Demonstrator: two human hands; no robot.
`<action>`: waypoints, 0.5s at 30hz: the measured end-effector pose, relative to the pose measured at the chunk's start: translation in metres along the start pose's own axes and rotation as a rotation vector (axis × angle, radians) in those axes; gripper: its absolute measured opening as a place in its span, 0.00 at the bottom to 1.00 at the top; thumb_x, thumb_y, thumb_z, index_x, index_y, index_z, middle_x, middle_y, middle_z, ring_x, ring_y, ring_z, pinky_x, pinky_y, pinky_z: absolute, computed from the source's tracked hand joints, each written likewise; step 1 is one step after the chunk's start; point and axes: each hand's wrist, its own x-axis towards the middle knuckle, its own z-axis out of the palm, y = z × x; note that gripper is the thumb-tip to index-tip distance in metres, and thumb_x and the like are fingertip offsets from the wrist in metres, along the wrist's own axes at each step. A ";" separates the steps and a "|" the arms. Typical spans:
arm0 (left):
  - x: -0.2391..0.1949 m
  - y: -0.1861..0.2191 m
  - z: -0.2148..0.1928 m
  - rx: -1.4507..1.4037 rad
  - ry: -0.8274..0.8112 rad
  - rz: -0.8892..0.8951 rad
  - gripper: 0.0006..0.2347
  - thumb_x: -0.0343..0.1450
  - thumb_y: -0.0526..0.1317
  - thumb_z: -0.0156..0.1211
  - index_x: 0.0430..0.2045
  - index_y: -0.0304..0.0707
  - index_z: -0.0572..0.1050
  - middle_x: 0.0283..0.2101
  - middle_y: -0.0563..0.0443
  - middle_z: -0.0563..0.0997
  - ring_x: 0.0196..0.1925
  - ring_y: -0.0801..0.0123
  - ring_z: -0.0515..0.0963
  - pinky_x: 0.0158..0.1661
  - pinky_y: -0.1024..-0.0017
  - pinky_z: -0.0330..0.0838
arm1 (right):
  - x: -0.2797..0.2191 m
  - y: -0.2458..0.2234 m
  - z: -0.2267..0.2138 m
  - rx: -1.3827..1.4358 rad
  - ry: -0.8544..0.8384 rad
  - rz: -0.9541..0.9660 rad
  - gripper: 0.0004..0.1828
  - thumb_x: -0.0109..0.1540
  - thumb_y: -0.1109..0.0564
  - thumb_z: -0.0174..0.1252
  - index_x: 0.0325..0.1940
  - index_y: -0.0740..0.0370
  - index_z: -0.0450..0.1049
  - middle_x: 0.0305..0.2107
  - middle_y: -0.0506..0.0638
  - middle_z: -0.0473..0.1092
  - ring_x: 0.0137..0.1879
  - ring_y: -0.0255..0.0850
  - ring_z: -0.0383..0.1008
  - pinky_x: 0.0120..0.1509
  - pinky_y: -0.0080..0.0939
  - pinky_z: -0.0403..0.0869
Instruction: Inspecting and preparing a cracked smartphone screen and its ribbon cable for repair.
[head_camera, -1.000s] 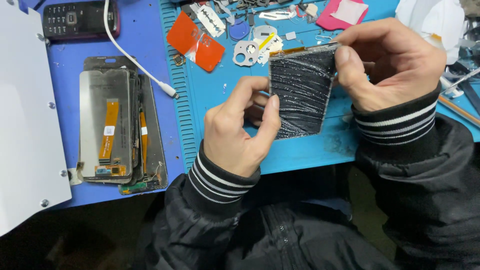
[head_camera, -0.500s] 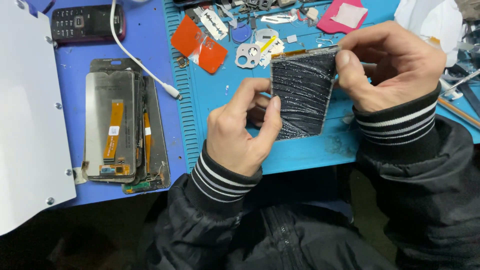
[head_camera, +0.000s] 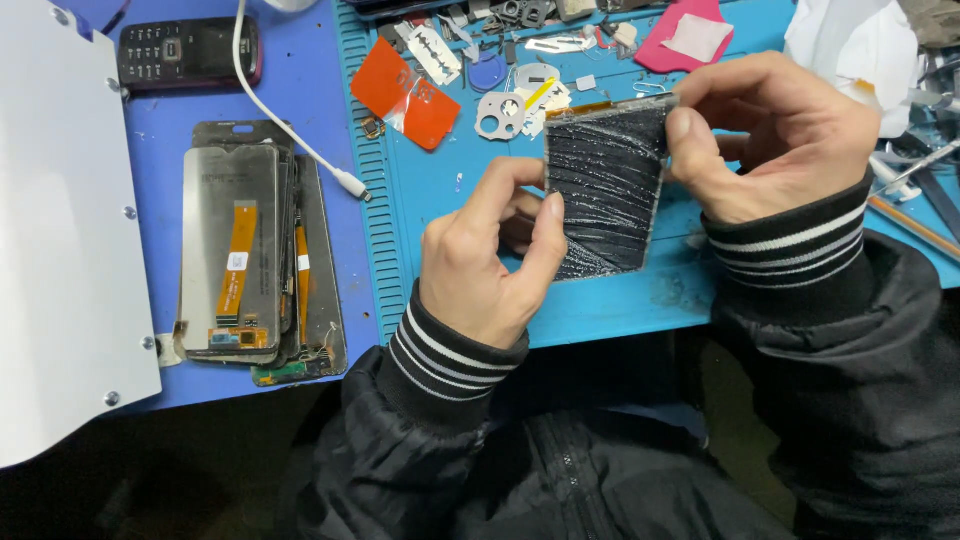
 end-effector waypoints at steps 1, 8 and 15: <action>0.000 0.000 0.000 0.000 0.002 0.000 0.03 0.75 0.36 0.53 0.39 0.39 0.69 0.24 0.58 0.76 0.23 0.74 0.72 0.33 0.78 0.75 | 0.000 0.001 -0.001 0.000 -0.001 -0.001 0.03 0.76 0.67 0.59 0.52 0.71 0.73 0.37 0.54 0.70 0.41 0.40 0.76 0.39 0.31 0.75; -0.001 -0.002 0.001 0.018 0.004 0.014 0.04 0.75 0.36 0.54 0.40 0.39 0.69 0.25 0.57 0.76 0.23 0.74 0.73 0.34 0.78 0.75 | 0.002 0.002 0.003 0.065 0.033 -0.056 0.09 0.78 0.64 0.59 0.49 0.76 0.73 0.35 0.58 0.70 0.37 0.42 0.74 0.42 0.36 0.82; -0.002 -0.005 0.003 0.036 0.018 0.012 0.04 0.75 0.36 0.54 0.41 0.39 0.69 0.24 0.59 0.76 0.23 0.74 0.72 0.33 0.77 0.74 | 0.000 -0.005 0.003 0.013 -0.005 0.028 0.05 0.75 0.64 0.61 0.52 0.67 0.71 0.38 0.52 0.71 0.41 0.38 0.78 0.40 0.31 0.75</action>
